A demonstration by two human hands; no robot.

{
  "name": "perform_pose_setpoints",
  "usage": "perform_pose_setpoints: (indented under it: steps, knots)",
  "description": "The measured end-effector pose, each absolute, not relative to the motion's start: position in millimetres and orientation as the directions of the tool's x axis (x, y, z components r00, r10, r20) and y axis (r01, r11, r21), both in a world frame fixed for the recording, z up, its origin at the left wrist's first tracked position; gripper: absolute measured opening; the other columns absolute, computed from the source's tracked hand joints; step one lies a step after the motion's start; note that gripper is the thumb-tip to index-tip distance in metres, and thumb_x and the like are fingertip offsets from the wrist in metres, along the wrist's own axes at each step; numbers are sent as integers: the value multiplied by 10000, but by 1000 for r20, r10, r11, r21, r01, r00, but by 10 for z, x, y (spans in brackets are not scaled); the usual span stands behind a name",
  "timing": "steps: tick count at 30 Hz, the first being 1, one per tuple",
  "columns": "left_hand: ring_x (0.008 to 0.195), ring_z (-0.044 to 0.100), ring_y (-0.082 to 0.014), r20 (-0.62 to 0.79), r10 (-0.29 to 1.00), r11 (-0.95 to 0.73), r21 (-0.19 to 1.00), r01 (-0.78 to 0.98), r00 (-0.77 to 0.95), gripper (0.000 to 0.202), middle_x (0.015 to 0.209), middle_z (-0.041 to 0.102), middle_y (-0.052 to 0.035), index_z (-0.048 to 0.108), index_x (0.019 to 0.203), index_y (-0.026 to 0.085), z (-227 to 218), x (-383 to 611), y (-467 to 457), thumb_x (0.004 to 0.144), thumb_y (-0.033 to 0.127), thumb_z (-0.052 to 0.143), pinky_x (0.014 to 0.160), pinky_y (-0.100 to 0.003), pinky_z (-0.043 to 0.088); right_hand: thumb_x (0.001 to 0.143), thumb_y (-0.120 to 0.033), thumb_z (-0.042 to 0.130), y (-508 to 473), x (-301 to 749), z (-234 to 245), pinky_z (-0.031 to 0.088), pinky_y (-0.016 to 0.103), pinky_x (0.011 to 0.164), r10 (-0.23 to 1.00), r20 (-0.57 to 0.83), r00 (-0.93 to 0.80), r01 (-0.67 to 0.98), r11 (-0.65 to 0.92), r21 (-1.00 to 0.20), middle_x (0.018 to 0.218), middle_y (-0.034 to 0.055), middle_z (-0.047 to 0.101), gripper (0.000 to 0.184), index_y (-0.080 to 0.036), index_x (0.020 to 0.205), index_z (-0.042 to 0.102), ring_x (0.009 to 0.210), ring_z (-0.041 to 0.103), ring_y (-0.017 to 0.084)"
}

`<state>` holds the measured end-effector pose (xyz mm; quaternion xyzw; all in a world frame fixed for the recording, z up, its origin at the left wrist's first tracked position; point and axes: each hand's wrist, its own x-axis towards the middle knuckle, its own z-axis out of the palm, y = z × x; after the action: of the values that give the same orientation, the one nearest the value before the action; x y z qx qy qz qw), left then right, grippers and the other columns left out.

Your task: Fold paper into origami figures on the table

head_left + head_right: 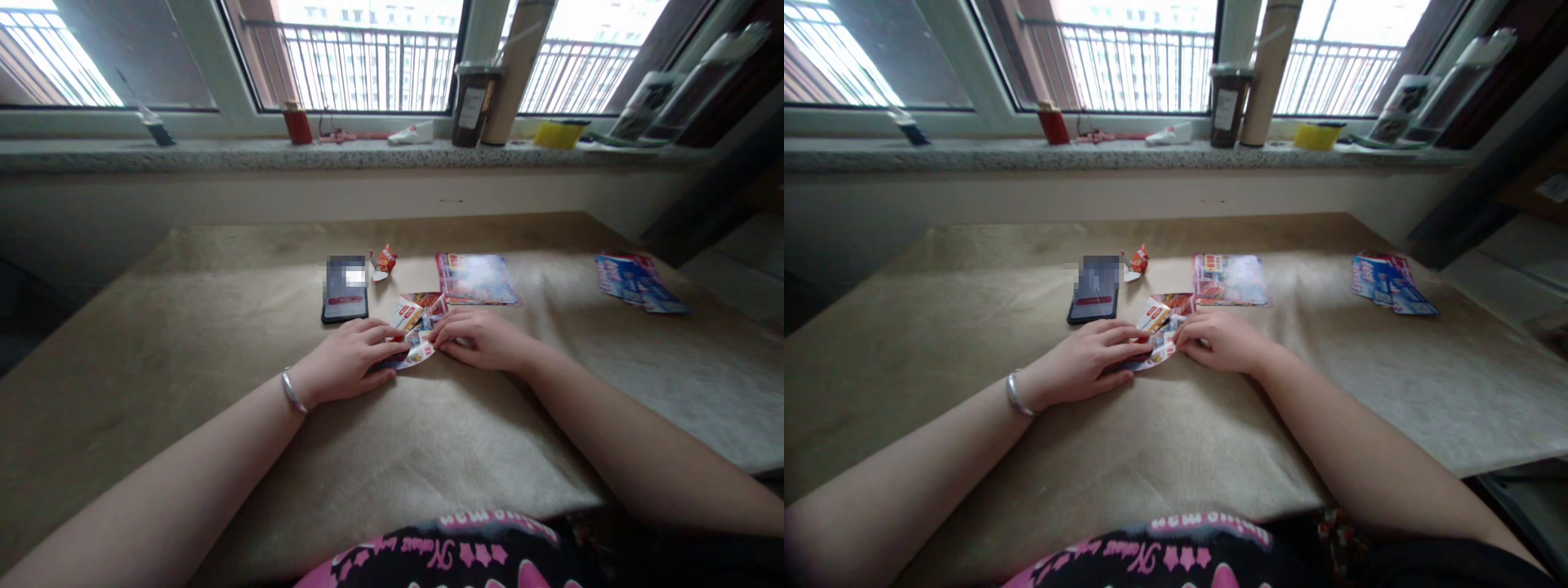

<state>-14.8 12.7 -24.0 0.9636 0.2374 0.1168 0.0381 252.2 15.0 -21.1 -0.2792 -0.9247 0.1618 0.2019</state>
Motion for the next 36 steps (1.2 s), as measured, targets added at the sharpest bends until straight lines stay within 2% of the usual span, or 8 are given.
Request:
perform_pose_setpoints:
  steps: [7, 11, 16, 31, 36]
  knots:
    - [1115, 488, -236, 206, 457, -888, 158, 431, 865, 367, 1229, 553, -73, 526, 1232, 233, -221, -135, 121, 888, 356, 500, 950, -431, 423, 835, -155, 507, 152, 2528, -205, 484, 331, 814, 601, 259, -756, 468, 774, -427, 934, 63, 692, 155, -191, 855, 656, 867, 619, 168]
    - [1094, 507, -219, 211, 445, -892, 190, 411, 870, 311, 1193, 572, -74, 561, 1167, 215, -217, -126, 124, 893, 344, 491, 942, -408, 432, 833, -177, 517, 157, 2534, -221, 473, 302, 736, 654, 250, -714, 524, 736, -430, 827, 59, 682, 140, -177, 840, 657, 766, 607, 159]
    - [1091, 511, -216, 224, 434, -897, 195, 396, 872, 314, 1189, 578, -78, 559, 1181, 222, -236, -128, 123, 896, 335, 489, 933, -411, 439, 849, -223, 505, 173, 2571, -261, 440, 266, 658, 721, 231, -654, 593, 677, -436, 766, 43, 666, 163, -181, 822, 660, 688, 575, 142]
    - [1099, 513, -217, 235, 431, -898, 204, 389, 871, 311, 1188, 585, -77, 548, 1177, 208, -217, -112, 110, 883, 299, 511, 931, -397, 446, 851, -285, 501, 193, 2541, -318, 416, 256, 658, 790, 209, -576, 626, 591, -510, 867, 48, 658, 177, -184, 909, 634, 728, 563, 153]
    - [1075, 523, -206, 220, 430, -899, 200, 391, 876, 270, 1179, 587, -70, 561, 1129, 186, -221, -109, 108, 869, 243, 512, 926, -373, 452, 848, -335, 503, 226, 2503, -333, 335, 228, 540, 851, 133, -507, 684, 492, -538, 665, -4, 571, 198, -175, 755, 574, 578, 471, 116]
